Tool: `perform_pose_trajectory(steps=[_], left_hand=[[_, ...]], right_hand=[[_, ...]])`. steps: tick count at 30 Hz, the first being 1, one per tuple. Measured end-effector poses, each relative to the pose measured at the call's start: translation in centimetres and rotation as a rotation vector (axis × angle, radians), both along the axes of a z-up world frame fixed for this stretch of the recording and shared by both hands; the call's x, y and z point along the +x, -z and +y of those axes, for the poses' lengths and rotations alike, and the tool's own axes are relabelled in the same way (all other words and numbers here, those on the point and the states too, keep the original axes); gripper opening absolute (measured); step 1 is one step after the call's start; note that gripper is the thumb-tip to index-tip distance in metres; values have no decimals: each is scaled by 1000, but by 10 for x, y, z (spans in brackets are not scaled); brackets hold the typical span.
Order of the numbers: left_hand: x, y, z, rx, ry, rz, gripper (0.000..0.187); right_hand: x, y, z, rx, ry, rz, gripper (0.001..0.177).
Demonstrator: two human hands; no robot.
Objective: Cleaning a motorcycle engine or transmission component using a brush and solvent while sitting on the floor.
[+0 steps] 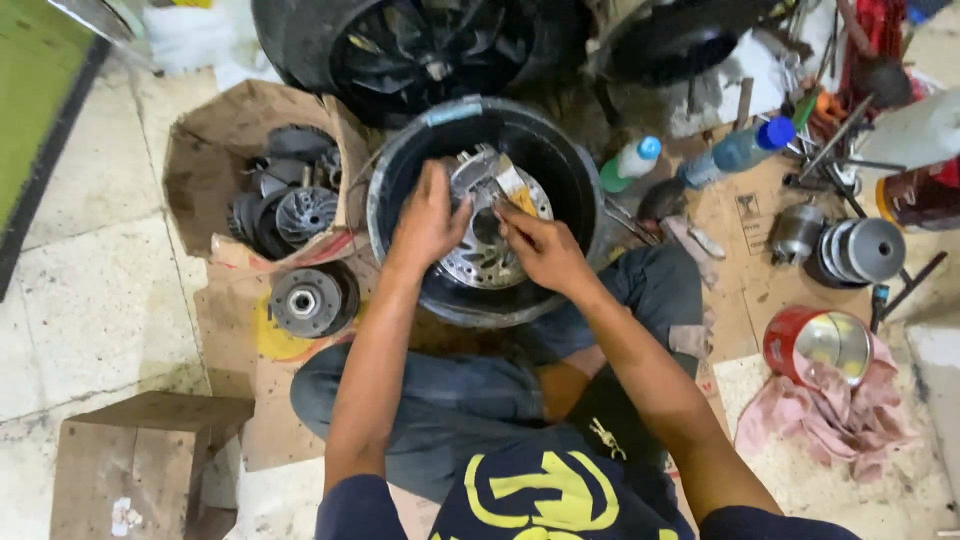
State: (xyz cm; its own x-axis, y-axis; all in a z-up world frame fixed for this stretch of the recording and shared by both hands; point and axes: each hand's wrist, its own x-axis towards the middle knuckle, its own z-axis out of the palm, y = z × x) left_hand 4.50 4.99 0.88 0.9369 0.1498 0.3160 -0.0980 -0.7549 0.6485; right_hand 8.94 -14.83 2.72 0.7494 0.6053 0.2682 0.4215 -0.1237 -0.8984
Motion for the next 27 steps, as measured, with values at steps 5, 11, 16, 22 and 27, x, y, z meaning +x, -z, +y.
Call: perform_pose_trajectory(steps=[5,11,16,22,27], left_hand=[[1,-4,-8,-7,-14,107,46],[2,7,-5,67,63,159,41],[4,-6,-6,121,132,103,46],[29,19,-10,282,55,-54,38],[33,-4,-4,375,83,-2,33]], right_hand=[[-3,-3,-2,10,13,-13,19],[-20,-16,-15,-245,42,-245,13],[-26,-27,-16,-623,136,-506,18],[-16,33,-5,-525,182,-424,20],[-20,19,1,-337,85,-214,19]])
